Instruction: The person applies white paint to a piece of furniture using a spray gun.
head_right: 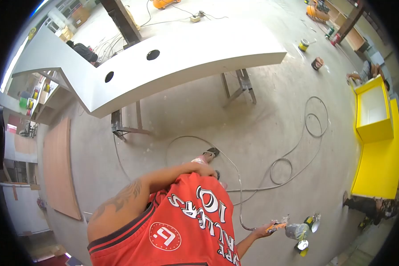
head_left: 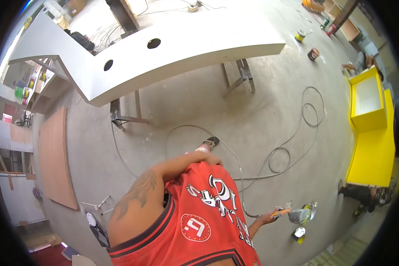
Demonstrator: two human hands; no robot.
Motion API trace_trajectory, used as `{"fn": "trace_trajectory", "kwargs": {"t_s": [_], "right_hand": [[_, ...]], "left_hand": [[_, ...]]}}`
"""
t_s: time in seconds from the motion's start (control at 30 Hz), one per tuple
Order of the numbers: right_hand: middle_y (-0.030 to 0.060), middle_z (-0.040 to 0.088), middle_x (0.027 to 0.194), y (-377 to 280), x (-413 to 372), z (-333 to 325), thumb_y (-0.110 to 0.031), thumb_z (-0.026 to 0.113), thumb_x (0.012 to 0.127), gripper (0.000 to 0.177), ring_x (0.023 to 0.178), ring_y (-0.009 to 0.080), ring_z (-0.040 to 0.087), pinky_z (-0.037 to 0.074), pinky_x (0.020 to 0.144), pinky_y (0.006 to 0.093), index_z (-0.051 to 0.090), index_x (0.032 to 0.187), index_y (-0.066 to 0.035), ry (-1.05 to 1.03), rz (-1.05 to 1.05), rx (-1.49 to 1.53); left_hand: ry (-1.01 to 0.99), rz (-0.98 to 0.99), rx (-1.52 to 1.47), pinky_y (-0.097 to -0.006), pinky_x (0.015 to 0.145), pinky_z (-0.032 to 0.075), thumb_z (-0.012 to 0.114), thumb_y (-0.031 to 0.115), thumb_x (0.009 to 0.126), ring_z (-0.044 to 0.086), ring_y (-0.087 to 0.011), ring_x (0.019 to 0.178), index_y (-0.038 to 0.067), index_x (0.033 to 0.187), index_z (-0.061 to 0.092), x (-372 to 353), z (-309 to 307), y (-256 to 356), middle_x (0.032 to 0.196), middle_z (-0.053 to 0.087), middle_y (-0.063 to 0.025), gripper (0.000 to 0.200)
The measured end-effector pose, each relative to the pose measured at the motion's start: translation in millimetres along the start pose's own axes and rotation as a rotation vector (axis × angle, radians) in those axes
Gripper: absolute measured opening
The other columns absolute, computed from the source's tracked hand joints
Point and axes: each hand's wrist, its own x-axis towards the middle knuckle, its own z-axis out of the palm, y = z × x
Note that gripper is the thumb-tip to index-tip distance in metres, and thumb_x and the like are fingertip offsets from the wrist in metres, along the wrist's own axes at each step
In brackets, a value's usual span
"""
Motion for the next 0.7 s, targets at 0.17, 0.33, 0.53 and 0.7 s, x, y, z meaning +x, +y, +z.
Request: {"fn": "trace_trajectory", "kwargs": {"t_s": [0.17,0.33,0.53,0.7], "right_hand": [[0.0248,0.058,0.139,67,-64,-23,-0.025,0.059,0.103,0.053,0.112,0.0322,0.061,0.047,0.101,0.0386,0.049,0.141,0.010,0.141,-0.161,-0.014],[0.0241,0.057,0.141,39,-174,-35,-0.017,0.058,0.101,0.050,0.117,0.0326,0.059,0.044,0.104,0.0386,0.048,0.143,0.009,0.284,0.078,0.314],[0.0123,0.067,0.110,-12,-194,-33,-0.013,0.065,0.097,0.040,0.094,0.0165,0.063,0.051,0.082,0.0301,0.057,0.132,0.004,0.083,0.297,0.202],[0.0041,0.065,0.080,-67,-160,-20,-0.019,0.069,0.096,0.023,0.072,0.0104,0.057,0.047,0.064,0.0304,0.065,0.111,-0.002,0.088,0.116,0.128]], "left_hand": [[0.107,0.003,0.235,-0.0460,0.072,0.048,0.065,0.029,0.080,0.065,-0.0355,0.085,0.005,0.084,0.067,44,0,25,0.088,0.068,-0.0164,0.025],[0.309,0.130,0.178,-0.0455,0.077,0.053,0.066,0.019,0.072,0.066,-0.0339,0.093,0.009,0.094,0.072,83,-10,30,0.102,0.070,-0.0136,0.025],[0.054,0.134,-0.040,-0.0410,0.087,0.054,0.060,0.010,0.081,0.067,-0.0315,0.102,0.010,0.115,0.068,141,-42,162,0.112,0.068,-0.0124,0.034],[-0.110,0.658,0.103,-0.0445,0.104,0.046,0.066,0.031,0.092,0.056,-0.0367,0.124,0.009,0.139,0.053,167,-20,305,0.137,0.058,-0.0157,0.054]]}}
